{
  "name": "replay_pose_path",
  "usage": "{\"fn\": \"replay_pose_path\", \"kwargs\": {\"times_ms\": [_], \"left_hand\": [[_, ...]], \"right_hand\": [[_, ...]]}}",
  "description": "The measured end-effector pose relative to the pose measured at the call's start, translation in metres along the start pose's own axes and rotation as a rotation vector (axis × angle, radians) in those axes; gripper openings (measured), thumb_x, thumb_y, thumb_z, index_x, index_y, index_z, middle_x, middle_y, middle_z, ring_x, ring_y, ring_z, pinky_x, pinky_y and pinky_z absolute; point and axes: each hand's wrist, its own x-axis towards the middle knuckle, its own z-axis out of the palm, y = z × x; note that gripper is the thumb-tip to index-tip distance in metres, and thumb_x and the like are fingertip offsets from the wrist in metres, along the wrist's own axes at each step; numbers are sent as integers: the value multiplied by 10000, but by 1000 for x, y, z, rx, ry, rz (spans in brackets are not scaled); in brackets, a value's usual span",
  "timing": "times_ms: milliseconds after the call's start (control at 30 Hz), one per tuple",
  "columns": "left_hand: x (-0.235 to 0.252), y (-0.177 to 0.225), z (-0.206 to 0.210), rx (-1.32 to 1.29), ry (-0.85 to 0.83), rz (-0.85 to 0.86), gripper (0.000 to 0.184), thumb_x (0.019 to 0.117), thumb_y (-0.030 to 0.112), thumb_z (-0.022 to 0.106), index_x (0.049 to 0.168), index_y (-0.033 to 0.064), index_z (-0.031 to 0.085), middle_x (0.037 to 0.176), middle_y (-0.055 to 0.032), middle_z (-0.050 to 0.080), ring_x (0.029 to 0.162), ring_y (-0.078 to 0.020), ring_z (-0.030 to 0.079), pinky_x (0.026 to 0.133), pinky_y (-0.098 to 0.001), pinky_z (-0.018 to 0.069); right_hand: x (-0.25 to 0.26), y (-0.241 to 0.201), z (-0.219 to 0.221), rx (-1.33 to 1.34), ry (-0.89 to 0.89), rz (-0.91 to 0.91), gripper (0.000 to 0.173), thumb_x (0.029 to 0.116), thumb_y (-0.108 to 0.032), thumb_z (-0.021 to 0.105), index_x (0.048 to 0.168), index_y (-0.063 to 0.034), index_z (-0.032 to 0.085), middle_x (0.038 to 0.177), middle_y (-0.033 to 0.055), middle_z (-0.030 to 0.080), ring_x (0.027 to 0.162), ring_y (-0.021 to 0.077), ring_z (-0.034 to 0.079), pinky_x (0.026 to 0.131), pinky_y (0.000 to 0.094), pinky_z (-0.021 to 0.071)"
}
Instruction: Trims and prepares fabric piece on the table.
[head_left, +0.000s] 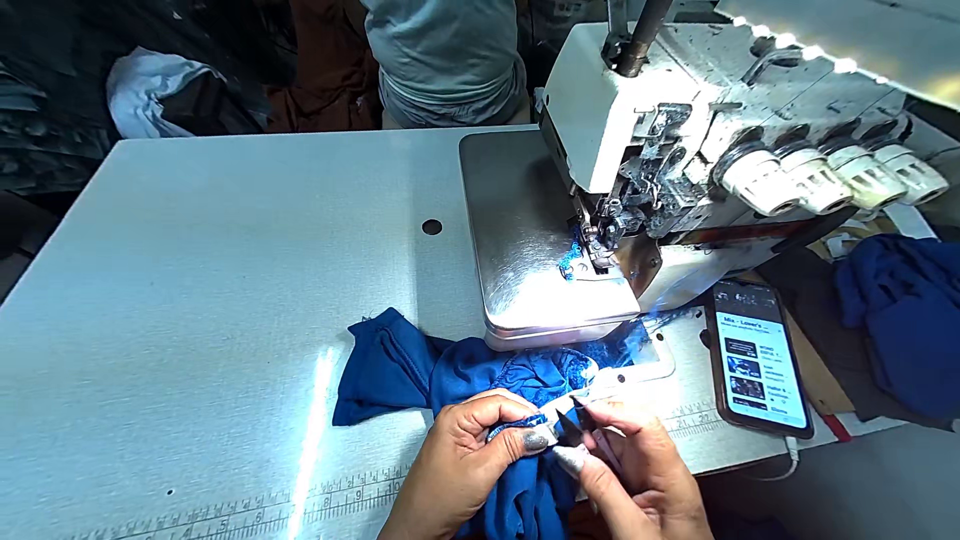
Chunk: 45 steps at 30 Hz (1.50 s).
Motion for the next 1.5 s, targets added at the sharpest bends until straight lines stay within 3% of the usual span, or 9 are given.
{"fn": "replay_pose_path", "kwargs": {"times_ms": [100,333,967,1067,1167,1300,1500], "left_hand": [[0,0,1,3,16,0,92,929,126,731,935,44,773,993,-38,747,977,-79,694,886,-233,574],[-1,-1,1,17,26,7,87,923,119,728,944,49,774,994,-38,747,966,-78,697,874,-228,576],[-1,-3,1,45,19,46,81,928,99,718,955,38,763,998,-41,744,977,-87,698,889,-237,579],[-1,-2,1,38,14,34,82,929,108,721,943,39,764,991,-33,743,972,-74,694,882,-225,575],[0,-1,1,14,25,15,81,928,119,730,931,46,767,980,-27,741,952,-66,690,861,-215,572],[0,-1,1,14,25,5,90,928,121,726,936,44,772,989,-33,743,963,-73,691,871,-224,572],[-1,-1,1,32,27,14,79,919,100,723,934,43,776,995,-36,745,969,-74,692,873,-222,573]], "right_hand": [[2,-5,-8,-106,-15,-4,250,927,-34,654,1140,97,650,1010,104,703,835,-9,642,756,138,550],[4,-16,-16,-307,-161,-39,262,896,-19,654,1140,72,688,1012,140,682,926,64,659,820,150,552],[4,-24,-14,-411,-184,-22,270,909,-46,631,1148,60,698,970,139,677,826,75,637,730,157,532],[1,-17,-9,-278,-100,-55,266,915,-22,641,1161,76,661,993,132,664,855,48,633,760,142,539],[-3,-9,-4,-119,49,-98,306,945,-50,668,1238,-58,581,1099,43,649,913,-16,635,808,139,557],[1,-14,-14,-226,-114,-77,274,911,-23,661,1168,72,669,1001,134,669,879,49,641,778,148,548],[5,-19,-17,-357,-199,-66,282,910,-41,637,1164,65,695,990,138,677,848,65,639,759,153,539]]}}
